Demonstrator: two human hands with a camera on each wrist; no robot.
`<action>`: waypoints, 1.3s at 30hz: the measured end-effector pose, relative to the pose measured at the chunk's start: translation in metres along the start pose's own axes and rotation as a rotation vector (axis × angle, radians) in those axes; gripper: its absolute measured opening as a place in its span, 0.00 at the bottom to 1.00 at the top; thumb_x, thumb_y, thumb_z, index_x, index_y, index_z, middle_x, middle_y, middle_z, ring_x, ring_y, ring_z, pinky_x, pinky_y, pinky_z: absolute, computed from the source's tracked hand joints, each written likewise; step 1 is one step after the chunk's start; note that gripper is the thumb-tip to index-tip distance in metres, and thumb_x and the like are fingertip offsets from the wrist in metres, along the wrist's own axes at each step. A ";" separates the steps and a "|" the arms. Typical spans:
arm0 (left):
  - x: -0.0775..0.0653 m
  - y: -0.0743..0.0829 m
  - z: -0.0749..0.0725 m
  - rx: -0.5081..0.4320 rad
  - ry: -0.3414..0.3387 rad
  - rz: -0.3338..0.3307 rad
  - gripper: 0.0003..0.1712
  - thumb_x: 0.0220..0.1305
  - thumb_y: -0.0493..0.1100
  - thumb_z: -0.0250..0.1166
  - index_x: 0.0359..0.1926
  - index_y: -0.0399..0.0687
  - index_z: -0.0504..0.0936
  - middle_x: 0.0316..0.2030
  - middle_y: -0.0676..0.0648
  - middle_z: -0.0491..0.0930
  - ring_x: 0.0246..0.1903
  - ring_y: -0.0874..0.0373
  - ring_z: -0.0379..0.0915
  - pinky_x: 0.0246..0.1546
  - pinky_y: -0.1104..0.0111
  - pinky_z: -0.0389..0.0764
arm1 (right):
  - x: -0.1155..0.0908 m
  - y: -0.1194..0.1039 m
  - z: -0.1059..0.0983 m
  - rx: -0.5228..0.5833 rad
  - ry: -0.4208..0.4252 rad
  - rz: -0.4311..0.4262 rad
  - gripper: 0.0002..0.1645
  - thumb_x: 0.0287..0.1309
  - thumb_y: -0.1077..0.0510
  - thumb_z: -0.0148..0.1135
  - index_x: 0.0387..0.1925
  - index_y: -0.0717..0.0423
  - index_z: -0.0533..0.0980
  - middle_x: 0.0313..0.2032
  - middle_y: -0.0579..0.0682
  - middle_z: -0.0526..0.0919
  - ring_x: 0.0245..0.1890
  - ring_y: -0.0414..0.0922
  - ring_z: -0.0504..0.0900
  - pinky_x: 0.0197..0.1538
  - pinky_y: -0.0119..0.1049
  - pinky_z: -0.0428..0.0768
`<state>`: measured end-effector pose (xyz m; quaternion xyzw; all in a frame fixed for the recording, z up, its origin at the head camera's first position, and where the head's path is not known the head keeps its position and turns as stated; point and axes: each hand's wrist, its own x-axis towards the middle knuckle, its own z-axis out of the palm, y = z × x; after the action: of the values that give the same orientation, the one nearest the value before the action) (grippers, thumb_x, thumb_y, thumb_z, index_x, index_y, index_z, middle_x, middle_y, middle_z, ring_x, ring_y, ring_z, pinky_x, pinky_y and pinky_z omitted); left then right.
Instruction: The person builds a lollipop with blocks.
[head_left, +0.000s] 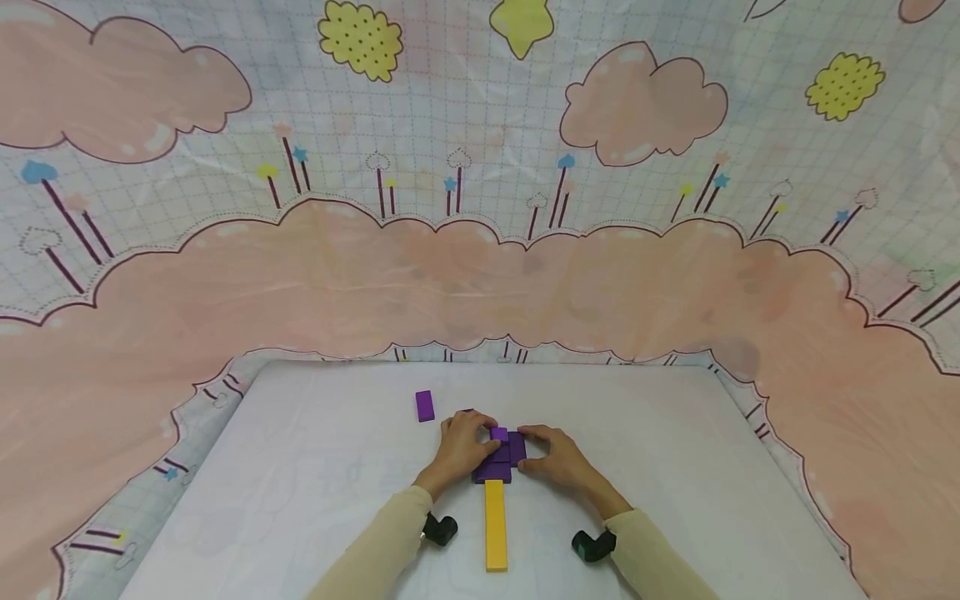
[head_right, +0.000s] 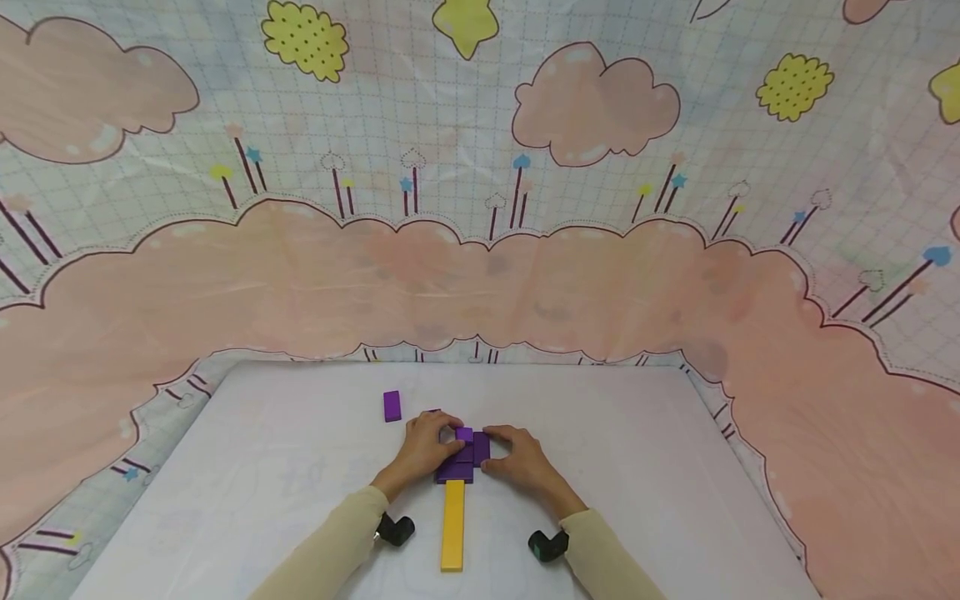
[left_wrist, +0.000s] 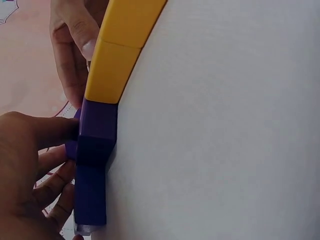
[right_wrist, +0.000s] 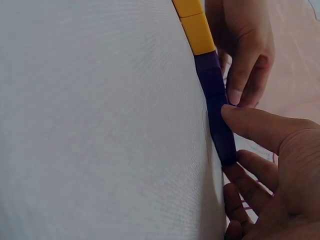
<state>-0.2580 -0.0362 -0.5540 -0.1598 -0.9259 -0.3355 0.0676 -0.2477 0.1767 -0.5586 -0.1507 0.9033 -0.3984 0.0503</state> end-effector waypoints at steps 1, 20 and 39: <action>0.000 0.000 0.000 0.002 -0.002 0.003 0.14 0.60 0.47 0.69 0.47 0.50 0.84 0.46 0.48 0.83 0.56 0.47 0.70 0.64 0.43 0.59 | 0.000 0.000 0.000 -0.001 0.000 -0.004 0.34 0.51 0.55 0.74 0.61 0.49 0.76 0.63 0.54 0.77 0.67 0.59 0.70 0.69 0.62 0.65; 0.001 0.000 -0.003 0.015 -0.006 0.011 0.11 0.61 0.44 0.68 0.44 0.51 0.87 0.44 0.49 0.86 0.54 0.48 0.70 0.63 0.42 0.60 | 0.001 -0.001 0.000 0.011 0.011 -0.014 0.33 0.50 0.55 0.75 0.60 0.49 0.76 0.62 0.55 0.78 0.67 0.59 0.70 0.69 0.63 0.64; -0.005 -0.002 -0.020 -0.167 0.021 -0.006 0.11 0.65 0.41 0.65 0.47 0.48 0.85 0.48 0.46 0.85 0.51 0.49 0.79 0.57 0.53 0.79 | -0.001 -0.001 0.001 0.016 0.009 0.009 0.34 0.51 0.54 0.74 0.62 0.48 0.75 0.62 0.53 0.78 0.67 0.58 0.69 0.70 0.63 0.63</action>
<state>-0.2536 -0.0517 -0.5412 -0.1584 -0.8944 -0.4136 0.0628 -0.2466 0.1760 -0.5586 -0.1445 0.9010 -0.4060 0.0490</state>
